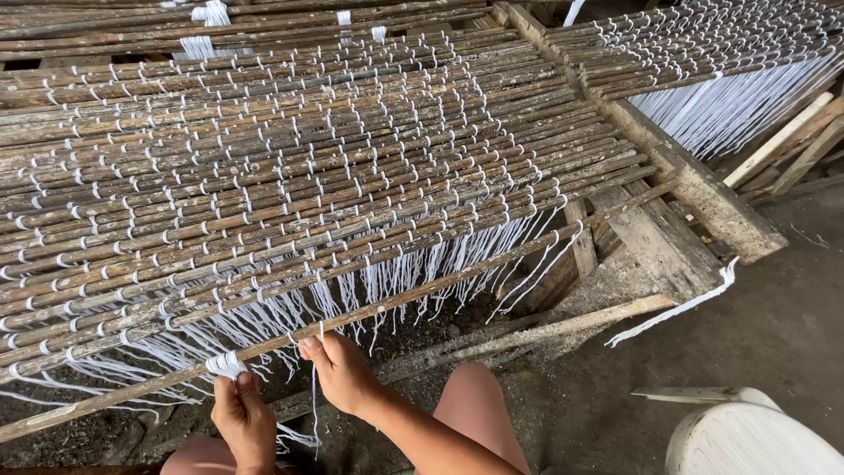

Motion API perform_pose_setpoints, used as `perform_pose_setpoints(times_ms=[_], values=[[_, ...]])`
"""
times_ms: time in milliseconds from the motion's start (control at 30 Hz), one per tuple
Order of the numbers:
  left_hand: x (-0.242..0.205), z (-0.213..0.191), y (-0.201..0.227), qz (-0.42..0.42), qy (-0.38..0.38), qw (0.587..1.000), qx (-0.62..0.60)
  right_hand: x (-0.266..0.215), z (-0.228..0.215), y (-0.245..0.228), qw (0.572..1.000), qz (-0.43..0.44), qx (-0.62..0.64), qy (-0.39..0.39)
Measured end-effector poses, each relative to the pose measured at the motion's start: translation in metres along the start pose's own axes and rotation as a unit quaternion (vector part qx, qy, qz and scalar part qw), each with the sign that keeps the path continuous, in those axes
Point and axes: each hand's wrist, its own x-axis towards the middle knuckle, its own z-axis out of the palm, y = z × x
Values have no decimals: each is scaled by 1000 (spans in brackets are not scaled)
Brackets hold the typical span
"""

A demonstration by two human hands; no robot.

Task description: The person is weaving or looping white candle wicks around a series of wooden sticks arranged on a frame to prepare them for the candle-making process.

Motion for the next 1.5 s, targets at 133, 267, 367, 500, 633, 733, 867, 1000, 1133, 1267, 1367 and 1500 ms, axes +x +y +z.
perform_pose_setpoints(times_ms=[133,267,367,500,633,733,867,1000,1133,1267,1367,1500], values=[[-2,2,-12,-8,8,1000,6,1,-3,-5,1000,14,-2,1],[-5,-2,-11,3,10,1000,5,-2,0,-5,1000,17,15,-7],[-1,0,-3,13,5,1000,-3,0,-1,-2,1000,24,16,-4],[-1,-2,-1,13,-2,1000,-10,-1,-1,-3,1000,16,22,-5],[-4,-1,-6,13,4,1000,-4,-2,-2,-7,1000,10,16,-7],[-5,0,-10,4,10,1000,0,-2,-1,-4,1000,8,14,1],[-4,0,-10,13,8,1000,-14,-2,-1,-1,1000,13,6,1],[-4,1,-15,10,6,999,-34,-2,0,1,1000,19,14,4],[-4,1,-16,9,7,999,-31,-2,1,5,1000,9,16,4],[-4,1,-15,8,9,1000,-20,-2,1,4,1000,7,26,3],[-4,1,-15,11,8,1000,-17,-2,0,3,1000,16,23,1],[-4,1,-20,4,11,1000,-19,-2,0,2,999,17,29,0]])
